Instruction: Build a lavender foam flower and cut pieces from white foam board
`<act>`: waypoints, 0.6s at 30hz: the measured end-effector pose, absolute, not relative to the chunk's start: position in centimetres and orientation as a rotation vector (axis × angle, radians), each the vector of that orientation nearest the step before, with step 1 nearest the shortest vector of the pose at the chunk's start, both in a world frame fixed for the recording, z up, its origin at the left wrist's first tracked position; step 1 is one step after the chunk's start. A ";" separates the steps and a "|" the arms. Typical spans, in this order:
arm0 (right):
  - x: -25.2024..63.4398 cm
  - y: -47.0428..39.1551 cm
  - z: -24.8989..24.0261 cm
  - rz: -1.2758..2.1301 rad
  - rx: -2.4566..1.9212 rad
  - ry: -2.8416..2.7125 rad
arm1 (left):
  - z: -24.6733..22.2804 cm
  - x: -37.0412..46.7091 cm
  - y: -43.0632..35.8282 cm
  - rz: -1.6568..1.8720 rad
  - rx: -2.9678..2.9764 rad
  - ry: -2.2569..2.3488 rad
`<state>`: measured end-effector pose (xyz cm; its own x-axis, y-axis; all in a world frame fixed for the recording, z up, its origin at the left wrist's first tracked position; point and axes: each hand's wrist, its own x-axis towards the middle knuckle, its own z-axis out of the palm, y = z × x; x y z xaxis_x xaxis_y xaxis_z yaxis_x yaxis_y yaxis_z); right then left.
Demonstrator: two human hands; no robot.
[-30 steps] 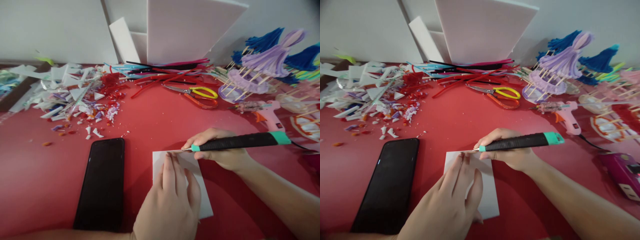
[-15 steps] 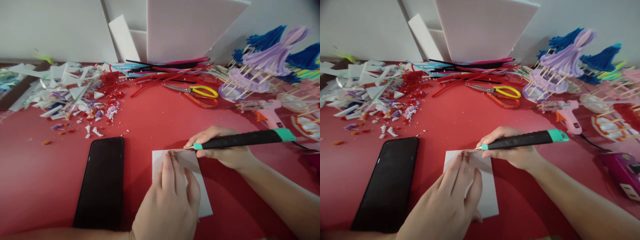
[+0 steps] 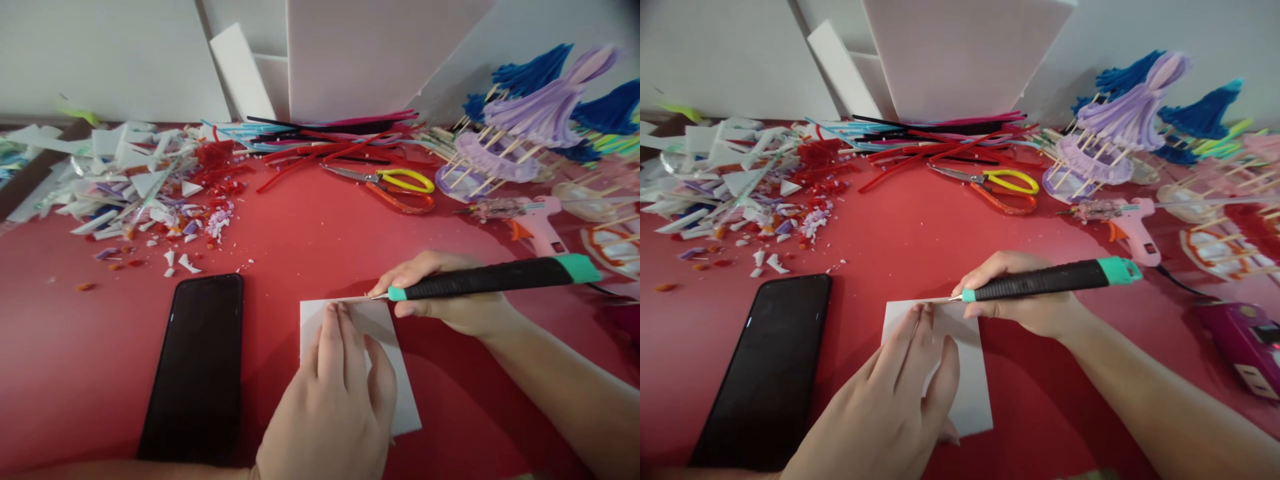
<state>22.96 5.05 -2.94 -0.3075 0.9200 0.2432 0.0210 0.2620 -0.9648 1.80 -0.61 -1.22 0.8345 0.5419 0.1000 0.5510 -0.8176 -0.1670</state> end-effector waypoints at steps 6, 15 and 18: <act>23.2 5.1 -2.9 1.203 -0.893 -1.594 | -1.2 1.8 -0.6 -0.095 -2.818 -0.885; 23.6 5.2 -2.8 1.194 -0.908 -1.624 | -1.2 1.8 -0.6 -0.095 -2.829 -0.877; 23.8 5.1 -2.7 1.187 -0.917 -1.639 | -1.1 1.9 -0.6 -0.093 -2.824 -0.884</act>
